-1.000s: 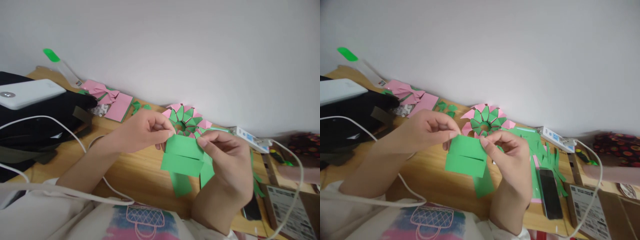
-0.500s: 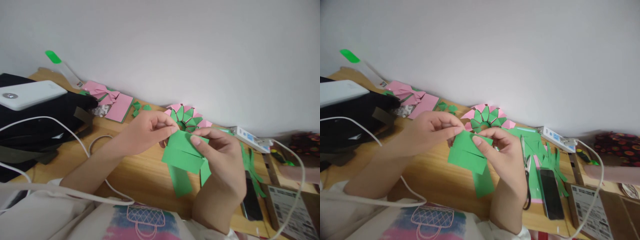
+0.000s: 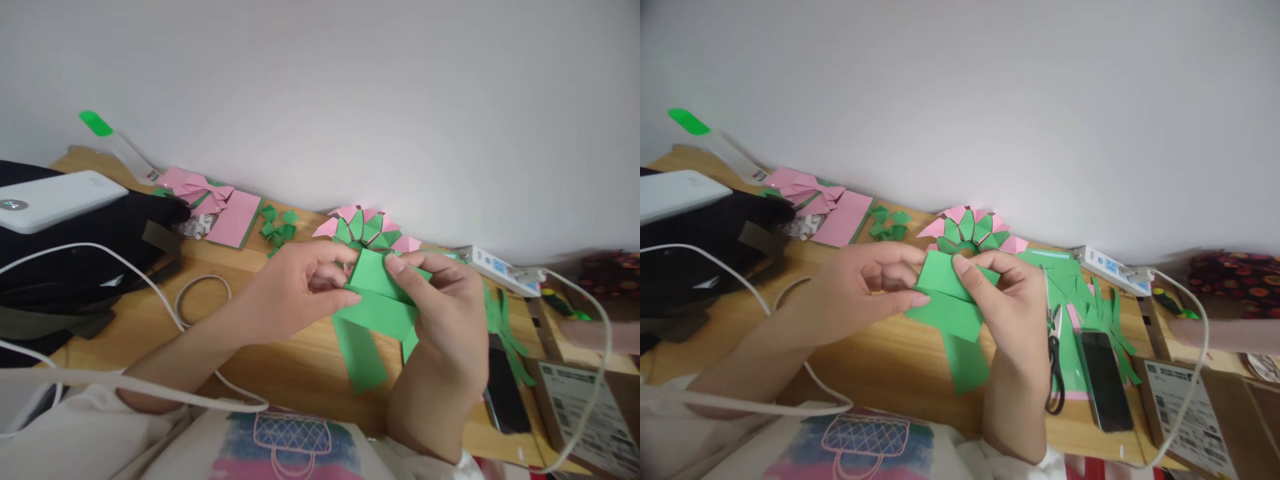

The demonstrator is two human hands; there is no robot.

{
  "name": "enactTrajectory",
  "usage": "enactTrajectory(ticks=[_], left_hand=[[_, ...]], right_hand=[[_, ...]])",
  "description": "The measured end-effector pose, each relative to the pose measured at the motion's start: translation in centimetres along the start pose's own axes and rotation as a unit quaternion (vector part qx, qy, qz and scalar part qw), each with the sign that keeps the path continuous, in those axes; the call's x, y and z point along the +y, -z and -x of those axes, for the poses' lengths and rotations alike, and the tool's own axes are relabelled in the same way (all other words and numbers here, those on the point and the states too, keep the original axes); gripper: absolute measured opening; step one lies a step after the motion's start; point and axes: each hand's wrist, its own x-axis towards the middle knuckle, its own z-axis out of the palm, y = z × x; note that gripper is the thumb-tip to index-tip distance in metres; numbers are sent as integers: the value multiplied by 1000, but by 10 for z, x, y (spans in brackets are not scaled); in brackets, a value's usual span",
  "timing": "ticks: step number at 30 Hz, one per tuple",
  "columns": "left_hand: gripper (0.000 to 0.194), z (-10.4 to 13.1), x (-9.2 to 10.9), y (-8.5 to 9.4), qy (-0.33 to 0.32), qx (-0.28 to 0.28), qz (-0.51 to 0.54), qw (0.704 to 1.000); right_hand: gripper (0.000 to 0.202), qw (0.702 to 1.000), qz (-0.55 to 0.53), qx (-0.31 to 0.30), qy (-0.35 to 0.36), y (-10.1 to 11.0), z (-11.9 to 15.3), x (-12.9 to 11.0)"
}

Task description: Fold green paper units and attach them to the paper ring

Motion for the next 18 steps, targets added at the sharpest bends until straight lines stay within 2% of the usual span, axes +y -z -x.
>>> enactTrajectory(ticks=[7, 12, 18], left_hand=[[23, 0, 3, -4, 1, 29, -23, 999], [22, -3, -1, -8, -8, 28, 40, 999], [27, -6, -6, -16, -24, 76, 56, 995]], right_hand=[[19, 1000, -11, -2, -14, -1, -1, 1], [20, 1000, -10, 8, -13, -2, 0, 1], [23, 999, -16, 28, -3, -2, 1, 1]])
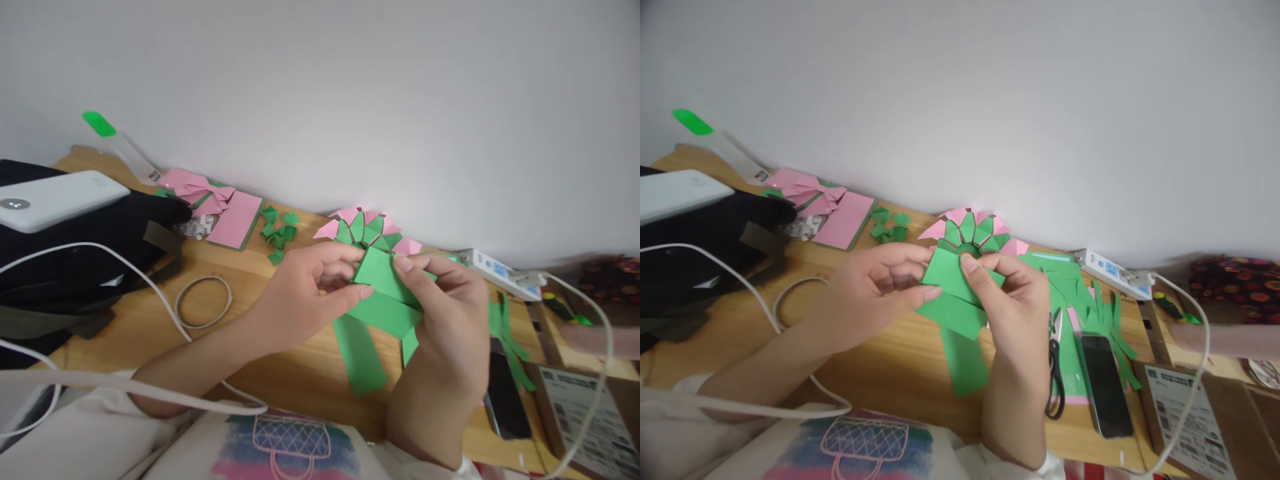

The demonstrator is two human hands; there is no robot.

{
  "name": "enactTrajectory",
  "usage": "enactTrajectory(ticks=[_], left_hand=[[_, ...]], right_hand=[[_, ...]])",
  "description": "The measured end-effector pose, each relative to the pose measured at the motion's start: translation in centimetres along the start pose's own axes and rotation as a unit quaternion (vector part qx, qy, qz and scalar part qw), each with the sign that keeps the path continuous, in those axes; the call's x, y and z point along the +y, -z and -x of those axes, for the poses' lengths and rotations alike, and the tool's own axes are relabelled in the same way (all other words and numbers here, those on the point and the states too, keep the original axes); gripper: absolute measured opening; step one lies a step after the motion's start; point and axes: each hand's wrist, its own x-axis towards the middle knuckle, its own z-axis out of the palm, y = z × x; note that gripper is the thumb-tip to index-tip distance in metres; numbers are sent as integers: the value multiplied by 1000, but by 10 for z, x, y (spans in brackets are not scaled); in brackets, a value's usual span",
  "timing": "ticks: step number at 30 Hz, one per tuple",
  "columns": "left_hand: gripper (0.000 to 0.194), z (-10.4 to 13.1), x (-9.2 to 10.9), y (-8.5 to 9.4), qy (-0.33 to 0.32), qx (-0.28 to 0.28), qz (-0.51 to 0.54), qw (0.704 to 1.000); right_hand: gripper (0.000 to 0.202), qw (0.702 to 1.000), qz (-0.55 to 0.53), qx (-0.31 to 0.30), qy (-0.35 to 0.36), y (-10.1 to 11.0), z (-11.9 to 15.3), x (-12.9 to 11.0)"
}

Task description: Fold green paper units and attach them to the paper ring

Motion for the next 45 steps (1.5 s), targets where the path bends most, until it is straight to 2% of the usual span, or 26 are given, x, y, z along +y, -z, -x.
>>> enactTrajectory(ticks=[7, 16, 21, 24, 26, 29, 34, 38, 45], left_hand=[[26, 1, -1, -1, -8, 7, -15, 1000], [22, 3, 1, -2, -19, 27, -40, 999], [21, 3, 2, -1, -23, 19, -60, 998], [19, 3, 2, 1, -24, 4, -67, 997], [20, 3, 2, 1, -19, 3, -77, 997], [20, 3, 3, 2, -24, 5, -99, 995], [8, 3, 4, 5, -38, -13, -124, 992], [9, 4, 4, 6, -37, -23, -109, 993], [12, 4, 2, 8, -49, -11, -141, 989]], right_hand=[[20, 1000, 4, 6, -5, 1, 0, -1], [17, 1000, 10, 9, 24, 3, 1, 0], [9, 996, 38, -52, 60, 6, 1, -3], [14, 988, 87, -99, 78, 9, 1, -4], [12, 982, 116, -110, 97, 11, 2, -5], [10, 982, 119, -99, 111, 10, 3, -4], [9, 992, 61, -64, 91, 4, 4, -1], [15, 994, 7, -20, 103, -2, 5, 2], [13, 994, -13, -8, 109, -6, 5, 7]])
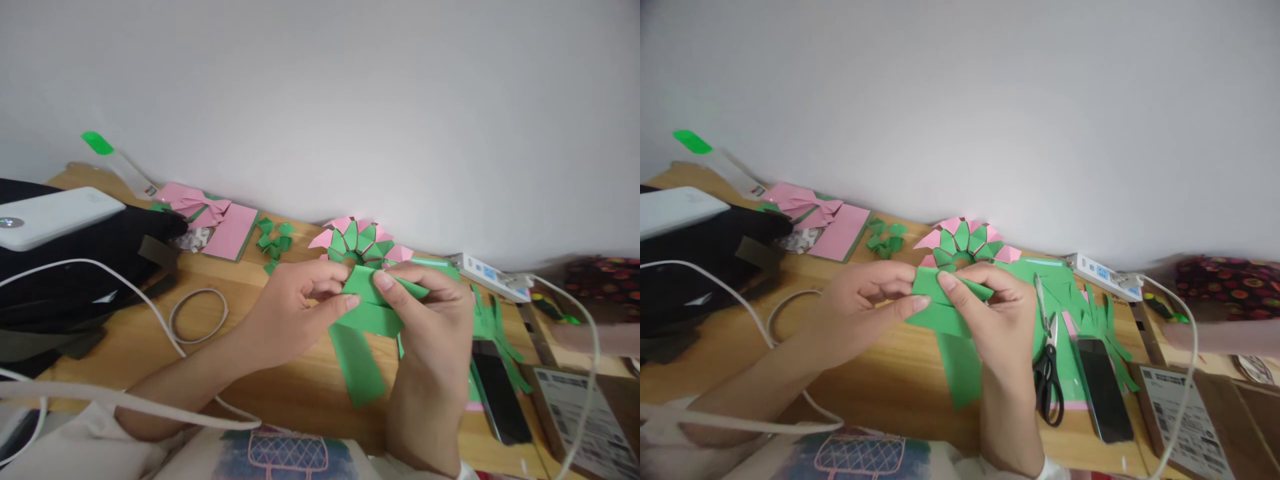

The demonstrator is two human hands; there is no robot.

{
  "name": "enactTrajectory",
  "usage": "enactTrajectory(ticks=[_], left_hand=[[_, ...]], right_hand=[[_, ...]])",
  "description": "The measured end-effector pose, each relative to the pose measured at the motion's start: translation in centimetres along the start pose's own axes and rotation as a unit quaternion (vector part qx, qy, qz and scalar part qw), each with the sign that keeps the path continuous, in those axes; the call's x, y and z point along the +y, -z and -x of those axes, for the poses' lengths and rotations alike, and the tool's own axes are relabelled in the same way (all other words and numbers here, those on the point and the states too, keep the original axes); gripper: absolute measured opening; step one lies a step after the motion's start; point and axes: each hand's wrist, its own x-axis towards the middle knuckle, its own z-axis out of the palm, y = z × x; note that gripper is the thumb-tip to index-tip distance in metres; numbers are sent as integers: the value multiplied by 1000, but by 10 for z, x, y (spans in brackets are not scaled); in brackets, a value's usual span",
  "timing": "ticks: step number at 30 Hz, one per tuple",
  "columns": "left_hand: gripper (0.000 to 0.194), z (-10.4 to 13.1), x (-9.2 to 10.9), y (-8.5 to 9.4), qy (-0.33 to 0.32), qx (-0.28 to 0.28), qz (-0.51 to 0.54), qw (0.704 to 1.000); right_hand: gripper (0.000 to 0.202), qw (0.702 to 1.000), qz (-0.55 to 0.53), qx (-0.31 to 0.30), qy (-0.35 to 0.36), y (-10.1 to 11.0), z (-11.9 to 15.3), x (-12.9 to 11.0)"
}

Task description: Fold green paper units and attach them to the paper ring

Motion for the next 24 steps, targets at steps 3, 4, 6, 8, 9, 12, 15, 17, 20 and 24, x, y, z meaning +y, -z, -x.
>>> enactTrajectory(ticks=[3, 4, 6, 8, 9, 12, 15, 17, 20, 24], left_hand=[[14, 0, 0, -1, 1, 5, -5, 1000], [14, 0, 0, -1, 3, 5, -3, 1000], [15, 0, 0, -2, 7, 6, 4, 1000], [16, 0, 0, -2, 11, 5, 14, 1000], [16, 0, -1, -2, 13, 5, 21, 1000], [15, -2, -2, -2, 19, 4, 57, 998], [13, -3, -4, -2, 27, 2, 96, 995], [14, -4, -5, -2, 27, 5, 105, 994], [12, -3, -5, -3, 25, 17, 87, 996], [11, -2, -3, -4, 27, 27, 68, 997]], right_hand=[[12, 1000, -4, 4, -6, -1, 0, 1], [12, 1000, -9, 4, -10, -1, 0, 1], [13, 1000, -19, -2, -17, -1, -1, 0], [15, 999, -27, -11, -21, -1, -2, -1], [16, 999, -29, -15, -22, -1, -3, -1], [17, 999, -31, -26, -26, 0, -5, -2], [13, 998, -35, -32, -31, 3, -6, -1], [12, 998, -38, -27, -31, 4, -6, 0], [11, 998, -43, -13, -33, 3, -5, 1], [9, 999, -42, 5, -33, 1, -3, 1]])
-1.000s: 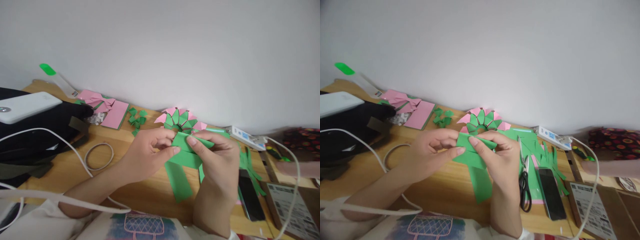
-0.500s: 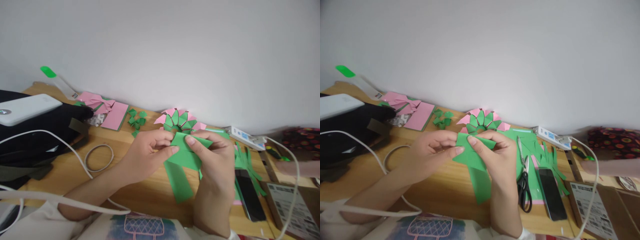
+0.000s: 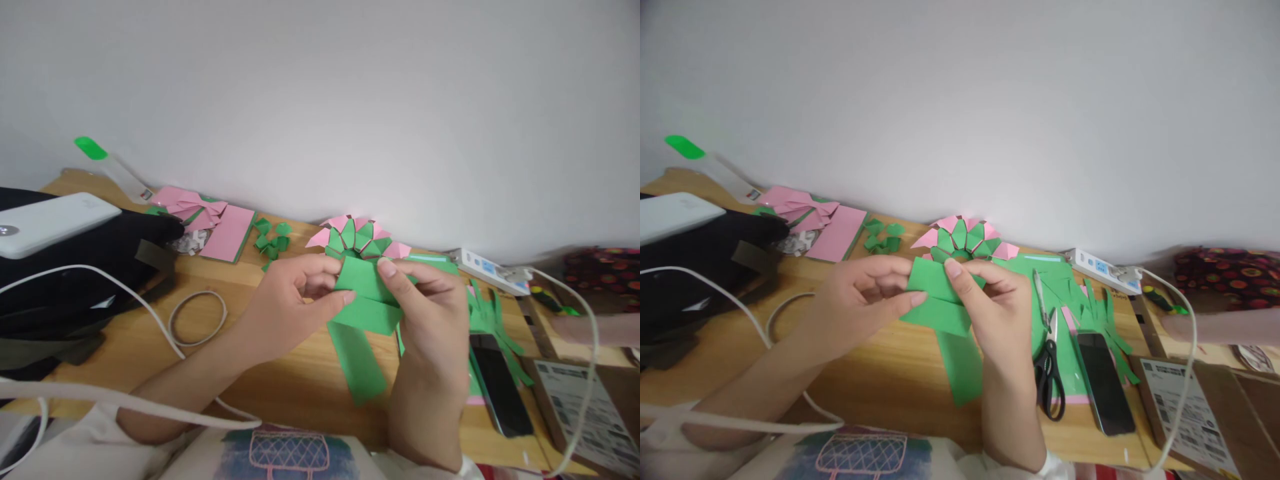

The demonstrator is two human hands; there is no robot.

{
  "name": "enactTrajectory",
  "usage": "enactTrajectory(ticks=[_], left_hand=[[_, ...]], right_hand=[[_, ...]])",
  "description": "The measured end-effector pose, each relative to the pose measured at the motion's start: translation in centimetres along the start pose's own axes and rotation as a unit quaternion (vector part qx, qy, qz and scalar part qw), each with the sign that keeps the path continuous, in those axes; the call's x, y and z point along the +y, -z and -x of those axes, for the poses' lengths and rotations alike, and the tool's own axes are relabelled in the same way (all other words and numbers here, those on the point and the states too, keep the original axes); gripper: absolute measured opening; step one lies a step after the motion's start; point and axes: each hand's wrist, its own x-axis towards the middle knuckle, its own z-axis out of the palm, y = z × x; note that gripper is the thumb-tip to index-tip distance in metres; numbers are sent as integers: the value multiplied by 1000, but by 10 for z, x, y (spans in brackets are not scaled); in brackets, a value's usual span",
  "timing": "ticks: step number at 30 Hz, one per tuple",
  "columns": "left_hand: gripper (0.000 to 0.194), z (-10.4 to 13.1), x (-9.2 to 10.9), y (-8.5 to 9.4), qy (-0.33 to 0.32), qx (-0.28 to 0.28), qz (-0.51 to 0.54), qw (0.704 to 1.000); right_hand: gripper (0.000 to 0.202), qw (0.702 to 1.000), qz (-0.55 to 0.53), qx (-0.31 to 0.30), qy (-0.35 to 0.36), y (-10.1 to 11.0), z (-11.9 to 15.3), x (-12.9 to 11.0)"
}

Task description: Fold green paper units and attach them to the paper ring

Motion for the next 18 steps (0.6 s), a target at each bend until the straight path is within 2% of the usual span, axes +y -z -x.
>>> enactTrajectory(ticks=[4, 8, 13, 18], left_hand=[[13, 0, 2, -1, 7, -2, 19, 1000], [10, -3, 2, -1, 7, -20, 42, 999], [21, -4, 0, 0, 9, -27, 47, 999], [17, -6, -1, 1, -35, -24, 55, 998]], right_hand=[[8, 1000, 15, 12, 8, 0, 1, 1], [10, 1000, 24, -2, 18, 0, 1, 2], [12, 999, 39, -23, 23, 0, 1, -1], [12, 996, 58, -66, 21, 2, 0, -3]])
